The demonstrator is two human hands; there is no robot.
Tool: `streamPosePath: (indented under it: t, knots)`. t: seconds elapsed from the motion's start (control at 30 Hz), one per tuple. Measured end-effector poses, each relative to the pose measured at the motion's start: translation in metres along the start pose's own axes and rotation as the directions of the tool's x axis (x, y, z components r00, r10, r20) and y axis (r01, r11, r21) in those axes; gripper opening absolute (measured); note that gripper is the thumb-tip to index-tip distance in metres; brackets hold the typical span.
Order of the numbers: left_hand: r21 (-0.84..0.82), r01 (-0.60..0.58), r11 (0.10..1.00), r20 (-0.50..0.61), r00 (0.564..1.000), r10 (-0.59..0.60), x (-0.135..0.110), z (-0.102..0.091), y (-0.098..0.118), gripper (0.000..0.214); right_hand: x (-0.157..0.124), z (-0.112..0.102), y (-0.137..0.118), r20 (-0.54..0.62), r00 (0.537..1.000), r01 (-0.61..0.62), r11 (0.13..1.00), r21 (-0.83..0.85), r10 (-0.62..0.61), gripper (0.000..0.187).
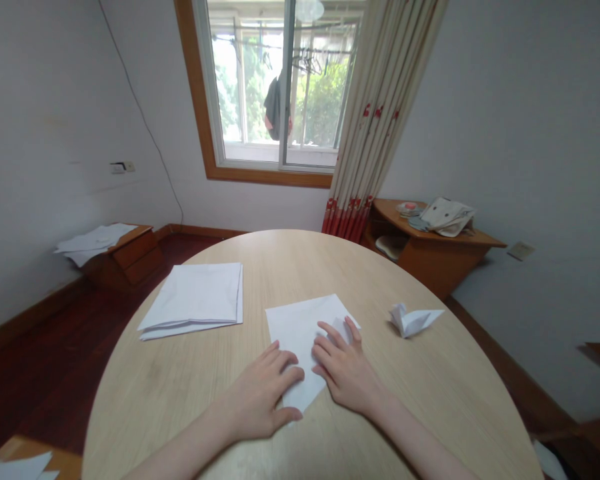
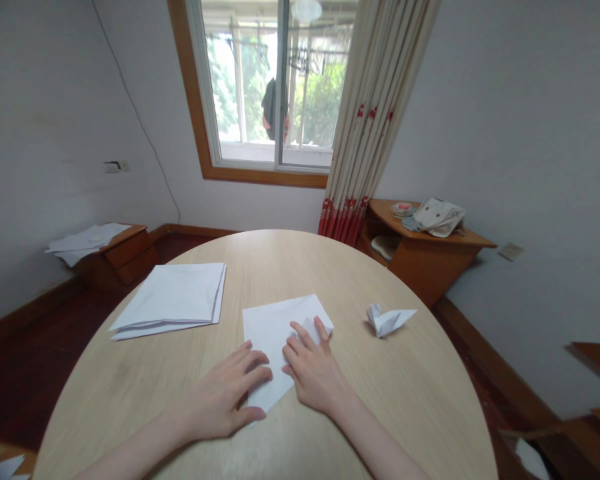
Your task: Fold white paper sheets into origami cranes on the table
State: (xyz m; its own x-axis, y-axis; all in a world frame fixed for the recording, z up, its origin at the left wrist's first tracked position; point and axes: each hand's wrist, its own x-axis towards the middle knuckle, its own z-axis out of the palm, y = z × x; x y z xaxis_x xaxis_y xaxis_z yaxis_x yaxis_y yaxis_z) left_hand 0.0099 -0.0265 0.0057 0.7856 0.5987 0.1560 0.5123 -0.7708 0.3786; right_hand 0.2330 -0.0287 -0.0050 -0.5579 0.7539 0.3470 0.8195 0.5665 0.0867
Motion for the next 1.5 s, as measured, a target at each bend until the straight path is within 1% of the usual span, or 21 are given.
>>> streamPosePath:
  t: [0.07, 0.1, 0.23, 0.3, 0.57, 0.8, 1.0, 1.07, 1.17, 1.2, 1.33, 1.5]
  knots:
    - [0.013, -0.01, 1.0, 0.018, 1.0, 0.01, 0.0, -0.001, 0.003, 0.042, 0.0, 0.001, 0.001, 0.002, 1.0, 0.013, 1.0, 0.001, -0.013, 0.003]
    - [0.017, -0.016, 1.0, 0.025, 1.0, 0.015, 0.0, -0.002, 0.004, 0.043, 0.0, 0.001, 0.002, 0.002, 1.0, 0.021, 1.0, 0.002, -0.021, 0.005]
    - [0.022, -0.048, 0.999, 0.037, 0.998, 0.047, 0.0, -0.001, 0.005, 0.051, 0.0, 0.003, 0.005, 0.026, 0.998, 0.051, 0.999, 0.001, -0.051, 0.017]
    - [0.033, -0.062, 0.998, 0.033, 0.998, 0.061, 0.0, 0.001, 0.005, 0.055, 0.0, 0.003, 0.006, 0.035, 0.998, 0.053, 0.999, -0.001, -0.053, 0.021]
    - [0.074, -0.055, 0.996, 0.054, 0.997, 0.051, 0.0, 0.001, 0.006, 0.064, 0.001, 0.004, 0.006, 0.029, 0.998, 0.059, 0.998, 0.015, -0.059, 0.013]
    - [0.085, -0.06, 0.995, 0.05, 0.997, 0.056, -0.001, 0.003, 0.007, 0.061, 0.002, 0.005, 0.008, 0.053, 0.995, 0.082, 0.996, 0.028, -0.084, 0.022]
    - [0.119, -0.06, 0.991, 0.046, 0.997, 0.055, -0.001, 0.008, 0.006, 0.068, 0.004, 0.006, 0.009, 0.044, 0.996, 0.069, 0.997, 0.047, -0.071, 0.013]
    - [0.13, -0.058, 0.99, 0.026, 0.998, 0.055, 0.0, 0.011, 0.006, 0.064, 0.005, 0.006, 0.009, 0.042, 0.996, 0.072, 0.996, 0.042, -0.074, 0.013]
    - [0.178, -0.037, 0.983, 0.003, 0.999, 0.037, 0.003, 0.015, 0.006, 0.046, 0.005, 0.006, 0.008, 0.039, 0.996, 0.077, 0.997, 0.03, -0.079, 0.012]
    - [0.192, -0.031, 0.981, -0.001, 0.999, 0.032, 0.004, 0.017, 0.006, 0.043, 0.005, 0.006, 0.008, 0.036, 0.996, 0.077, 0.997, 0.03, -0.078, 0.012]
    - [0.195, -0.032, 0.98, -0.005, 0.999, 0.033, 0.006, 0.018, 0.007, 0.042, 0.005, 0.008, 0.009, 0.024, 0.997, 0.072, 0.996, 0.054, -0.073, 0.012]
    - [0.117, -0.019, 0.993, 0.034, 0.999, 0.015, 0.006, 0.016, 0.007, 0.043, 0.004, 0.01, 0.009, 0.029, 0.997, 0.063, 0.994, 0.088, -0.065, 0.013]
